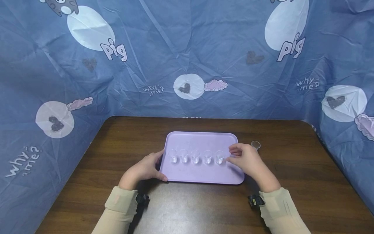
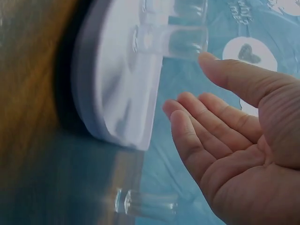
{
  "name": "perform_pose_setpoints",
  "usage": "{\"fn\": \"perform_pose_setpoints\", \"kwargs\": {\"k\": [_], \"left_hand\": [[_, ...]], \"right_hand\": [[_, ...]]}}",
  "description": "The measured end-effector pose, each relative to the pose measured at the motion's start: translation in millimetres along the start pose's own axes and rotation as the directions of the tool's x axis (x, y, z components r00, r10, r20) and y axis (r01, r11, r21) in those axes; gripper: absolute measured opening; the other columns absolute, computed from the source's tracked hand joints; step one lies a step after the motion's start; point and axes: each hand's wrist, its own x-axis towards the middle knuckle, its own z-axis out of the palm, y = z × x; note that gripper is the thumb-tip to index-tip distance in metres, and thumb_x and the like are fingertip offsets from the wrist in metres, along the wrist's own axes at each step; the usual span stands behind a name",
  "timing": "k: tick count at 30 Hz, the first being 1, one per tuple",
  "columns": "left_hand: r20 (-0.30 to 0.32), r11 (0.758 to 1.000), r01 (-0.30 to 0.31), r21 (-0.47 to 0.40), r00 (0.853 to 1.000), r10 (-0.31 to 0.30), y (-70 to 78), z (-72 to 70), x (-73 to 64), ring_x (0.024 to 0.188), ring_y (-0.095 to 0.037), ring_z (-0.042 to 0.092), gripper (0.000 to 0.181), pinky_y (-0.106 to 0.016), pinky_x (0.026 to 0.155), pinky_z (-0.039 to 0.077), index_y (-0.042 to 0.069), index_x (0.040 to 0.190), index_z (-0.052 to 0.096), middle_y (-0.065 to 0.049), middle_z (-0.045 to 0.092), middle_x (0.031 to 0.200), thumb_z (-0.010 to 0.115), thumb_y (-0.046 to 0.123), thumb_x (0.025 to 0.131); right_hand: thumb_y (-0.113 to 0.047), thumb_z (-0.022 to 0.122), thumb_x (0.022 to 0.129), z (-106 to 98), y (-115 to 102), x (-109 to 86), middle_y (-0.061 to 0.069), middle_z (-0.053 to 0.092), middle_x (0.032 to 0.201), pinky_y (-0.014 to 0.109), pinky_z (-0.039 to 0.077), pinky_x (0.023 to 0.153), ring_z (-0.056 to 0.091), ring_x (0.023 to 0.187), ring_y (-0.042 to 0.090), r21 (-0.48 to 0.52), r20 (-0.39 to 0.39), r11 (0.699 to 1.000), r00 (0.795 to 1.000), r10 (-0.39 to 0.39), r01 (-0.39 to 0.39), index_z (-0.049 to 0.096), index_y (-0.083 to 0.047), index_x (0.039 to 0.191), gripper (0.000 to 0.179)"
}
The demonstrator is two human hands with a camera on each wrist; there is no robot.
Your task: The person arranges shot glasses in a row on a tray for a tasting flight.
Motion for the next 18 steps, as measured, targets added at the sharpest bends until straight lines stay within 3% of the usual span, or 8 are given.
{"fn": "perform_pose_setpoints", "kwargs": {"k": [11, 18], "left_hand": [[-0.001, 1.0, 0.002, 0.002, 1.0, -0.002, -0.1, 0.0, 0.0, 0.121, -0.034, 0.052, 0.119, -0.05, 0.102, 0.042, 0.003, 0.157, 0.037, -0.023, 0.056, 0.133, 0.101, 0.028, 0.06], [-0.003, 1.0, 0.006, -0.001, 1.0, -0.006, -1.3, 1.0, -0.3, 0.118, -0.032, 0.053, 0.118, -0.05, 0.101, 0.043, 0.003, 0.157, 0.037, -0.022, 0.057, 0.131, 0.101, 0.027, 0.061]], "right_hand": [[-0.009, 0.083, 0.086, -26, 5, -6.1, 0.023, 0.07, 0.112, 0.026, 0.056, 0.075, 0.07, 0.099, 0.032, -0.033, -0.086, 0.999, 0.996, 0.034, -0.037, 0.067, 0.01, 0.119, 0.041], [-0.015, 0.083, 0.088, -39, 7, -11.4, 0.023, 0.07, 0.113, 0.018, 0.053, 0.073, 0.07, 0.1, 0.034, -0.043, -0.139, 0.999, 0.99, 0.005, -0.011, 0.068, 0.008, 0.119, 0.041]]}}
